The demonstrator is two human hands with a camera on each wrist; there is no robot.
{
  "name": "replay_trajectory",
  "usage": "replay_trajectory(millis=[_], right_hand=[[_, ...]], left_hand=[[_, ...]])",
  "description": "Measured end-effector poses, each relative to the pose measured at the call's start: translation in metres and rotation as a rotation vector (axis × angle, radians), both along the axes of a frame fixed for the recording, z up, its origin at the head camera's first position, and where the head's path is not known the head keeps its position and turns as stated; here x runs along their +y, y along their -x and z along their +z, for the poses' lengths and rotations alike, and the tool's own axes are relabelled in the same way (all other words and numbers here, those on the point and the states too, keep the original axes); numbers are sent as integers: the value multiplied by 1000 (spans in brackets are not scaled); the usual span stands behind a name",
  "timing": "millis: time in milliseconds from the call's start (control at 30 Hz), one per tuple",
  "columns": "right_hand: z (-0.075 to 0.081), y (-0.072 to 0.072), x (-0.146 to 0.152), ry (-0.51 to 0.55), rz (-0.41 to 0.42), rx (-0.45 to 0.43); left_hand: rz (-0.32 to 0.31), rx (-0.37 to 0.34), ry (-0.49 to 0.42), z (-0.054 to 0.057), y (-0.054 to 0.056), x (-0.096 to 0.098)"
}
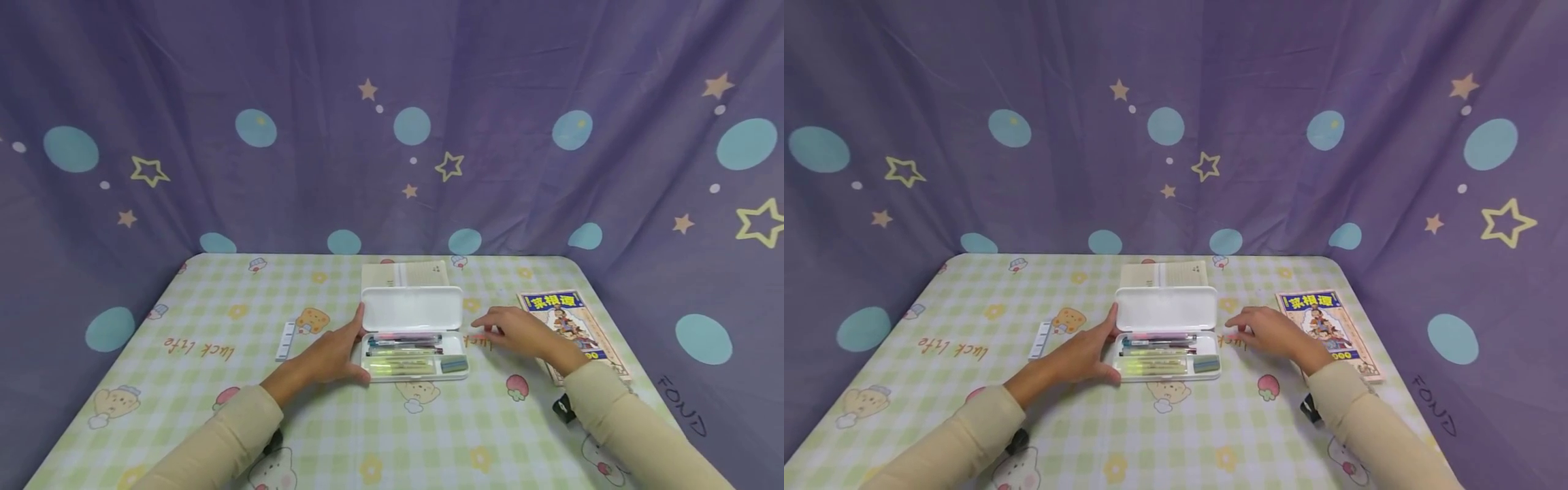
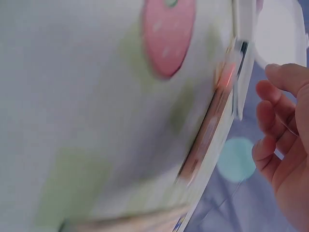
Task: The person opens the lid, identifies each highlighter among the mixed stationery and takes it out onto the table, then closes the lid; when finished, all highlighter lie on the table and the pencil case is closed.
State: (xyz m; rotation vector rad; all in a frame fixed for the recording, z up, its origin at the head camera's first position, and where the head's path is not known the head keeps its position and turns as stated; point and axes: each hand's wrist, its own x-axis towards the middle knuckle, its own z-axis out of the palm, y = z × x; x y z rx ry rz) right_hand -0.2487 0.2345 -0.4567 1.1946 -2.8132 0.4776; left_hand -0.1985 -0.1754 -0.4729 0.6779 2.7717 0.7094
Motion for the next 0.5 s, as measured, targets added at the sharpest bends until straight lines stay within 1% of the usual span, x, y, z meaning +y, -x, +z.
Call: replay_trajectory(millis=[200, 300, 433, 500], right_hand=[[4, -2, -29, 1, 56, -36], [5, -3, -41, 7, 90, -28], [6, -6, -54, 19, 128, -25], [5, -6, -60, 13, 135, -28]], left_hand=[[-6, 2, -3, -1, 1, -1], [-6, 0, -3, -1, 1, -1], [-2, -4, -13, 1, 0, 0], [1, -9, -15, 2, 0, 0]])
